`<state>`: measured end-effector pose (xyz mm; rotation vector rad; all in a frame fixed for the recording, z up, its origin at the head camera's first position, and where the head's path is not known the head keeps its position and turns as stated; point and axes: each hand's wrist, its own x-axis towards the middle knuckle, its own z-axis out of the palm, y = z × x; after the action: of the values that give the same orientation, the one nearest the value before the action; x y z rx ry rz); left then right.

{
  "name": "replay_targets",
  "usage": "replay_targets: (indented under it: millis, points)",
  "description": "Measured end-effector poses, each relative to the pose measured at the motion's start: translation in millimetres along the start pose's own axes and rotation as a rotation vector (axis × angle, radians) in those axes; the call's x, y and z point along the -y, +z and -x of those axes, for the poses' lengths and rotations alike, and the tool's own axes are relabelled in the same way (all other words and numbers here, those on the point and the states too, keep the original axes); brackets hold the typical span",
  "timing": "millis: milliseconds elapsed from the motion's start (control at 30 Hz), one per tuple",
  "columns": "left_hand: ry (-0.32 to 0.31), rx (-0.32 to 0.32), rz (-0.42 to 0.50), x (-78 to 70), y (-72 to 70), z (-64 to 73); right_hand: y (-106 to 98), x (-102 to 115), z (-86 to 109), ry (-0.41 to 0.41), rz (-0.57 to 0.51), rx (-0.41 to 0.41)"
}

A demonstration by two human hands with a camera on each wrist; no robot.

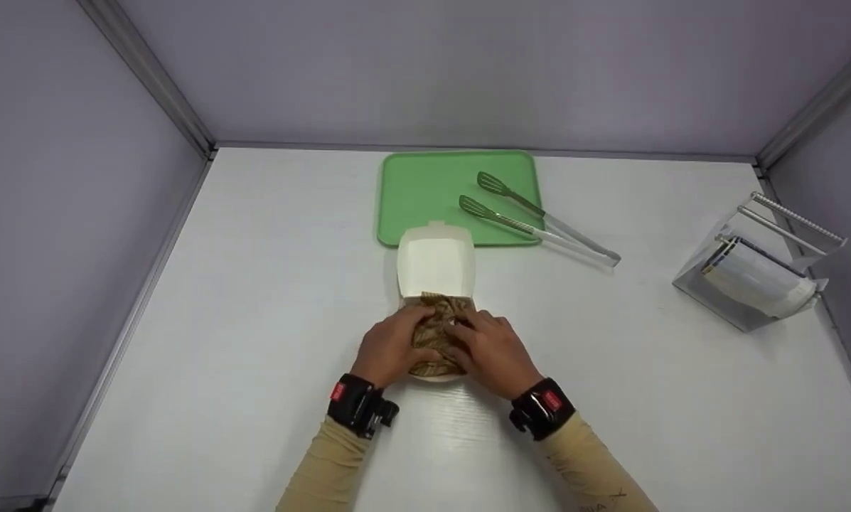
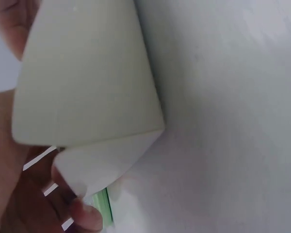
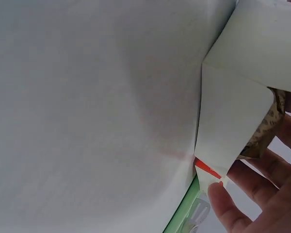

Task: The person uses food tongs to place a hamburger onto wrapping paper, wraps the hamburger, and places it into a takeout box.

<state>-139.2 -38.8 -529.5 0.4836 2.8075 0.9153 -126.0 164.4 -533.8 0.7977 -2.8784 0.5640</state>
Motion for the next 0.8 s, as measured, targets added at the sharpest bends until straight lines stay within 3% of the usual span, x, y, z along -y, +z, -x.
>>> replay_targets:
  millis: [167,333,433,600,800]
  points:
    - [0.013,-0.034,0.01,-1.1,2.5,1.0,-4,-1,1.1,0.015,-0.025,0.045]
    - [0.005,-0.012,0.083,0.2,2.2,3.1,-3,0,1.9,0.023,0.005,0.031]
    - [-0.002,-0.033,0.109,1.1,3.8,4.9,-2,0,2.4,0.022,0.028,0.027]
    - [-0.035,-0.154,0.197,2.0,5.3,3.0,-2,1,3.7,0.021,0.056,0.024]
    - [-0.145,-0.306,0.331,8.7,-7.0,-14.8,-2,1,5.1,0.023,0.047,0.035]
